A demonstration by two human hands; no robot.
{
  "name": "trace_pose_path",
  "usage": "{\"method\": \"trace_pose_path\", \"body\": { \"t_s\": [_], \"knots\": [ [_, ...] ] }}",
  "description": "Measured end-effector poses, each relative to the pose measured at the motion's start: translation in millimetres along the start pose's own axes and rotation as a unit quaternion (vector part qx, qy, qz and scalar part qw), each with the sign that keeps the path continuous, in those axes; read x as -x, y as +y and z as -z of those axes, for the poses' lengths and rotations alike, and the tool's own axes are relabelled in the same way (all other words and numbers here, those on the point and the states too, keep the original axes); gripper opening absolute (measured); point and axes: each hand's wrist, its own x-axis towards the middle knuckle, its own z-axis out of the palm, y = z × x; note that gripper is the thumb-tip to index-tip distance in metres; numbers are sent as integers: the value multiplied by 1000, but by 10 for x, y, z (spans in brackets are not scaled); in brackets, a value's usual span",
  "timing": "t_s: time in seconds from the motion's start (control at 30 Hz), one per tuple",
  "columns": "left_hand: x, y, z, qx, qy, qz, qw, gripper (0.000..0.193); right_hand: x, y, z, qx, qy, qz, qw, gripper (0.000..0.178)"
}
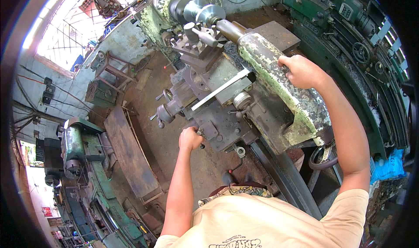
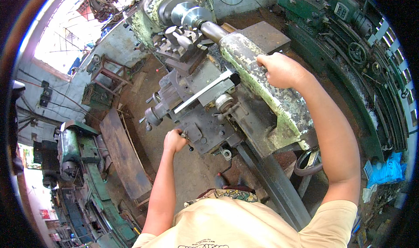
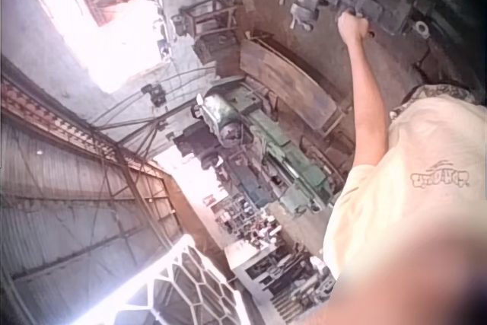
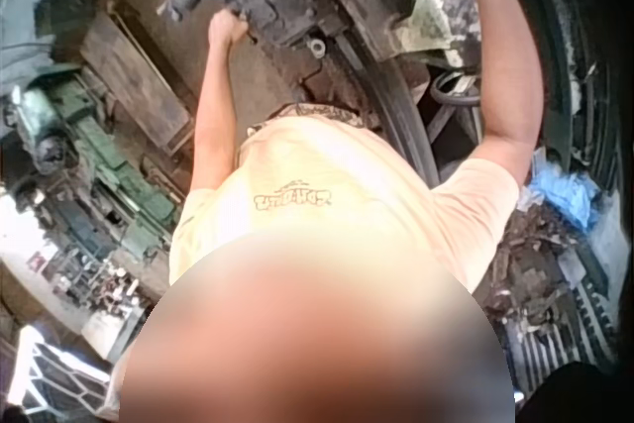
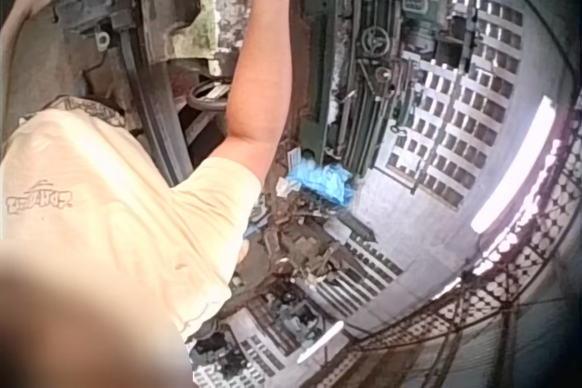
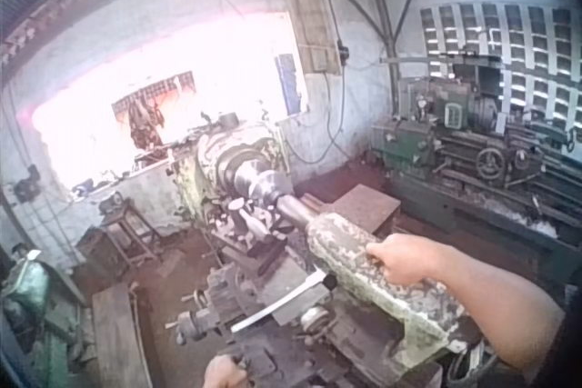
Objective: The person operates a metal lathe, adjusting the tool post and carriage while a cylindrical metal workpiece rotates. They then use a vernier caliper to measure the diameter of the workpiece.
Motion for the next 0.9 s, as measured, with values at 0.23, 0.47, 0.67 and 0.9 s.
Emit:
{"method": "trace_pose_path", "body": {
  "t_s": [0.23, 0.47, 0.67, 0.9],
  "knots": [
    [-10, -27, -25, -8, 17, -18, 1000, 45, -3, 2, -10, 12, 24, 18, 999, 34],
    [1, 8, 3, -6, 0, -1, 1000, 46, -22, 30, -33, 12, 22, 21, 999, 34],
    [4, 5, 6, -3, 3, -3, 1000, 49, -9, 0, -11, 6, 7, 10, 1000, 35],
    [10, 18, 13, -7, 0, 0, 1000, 48, -11, -1, -14, 4, 2, 5, 1000, 34]
  ]
}}
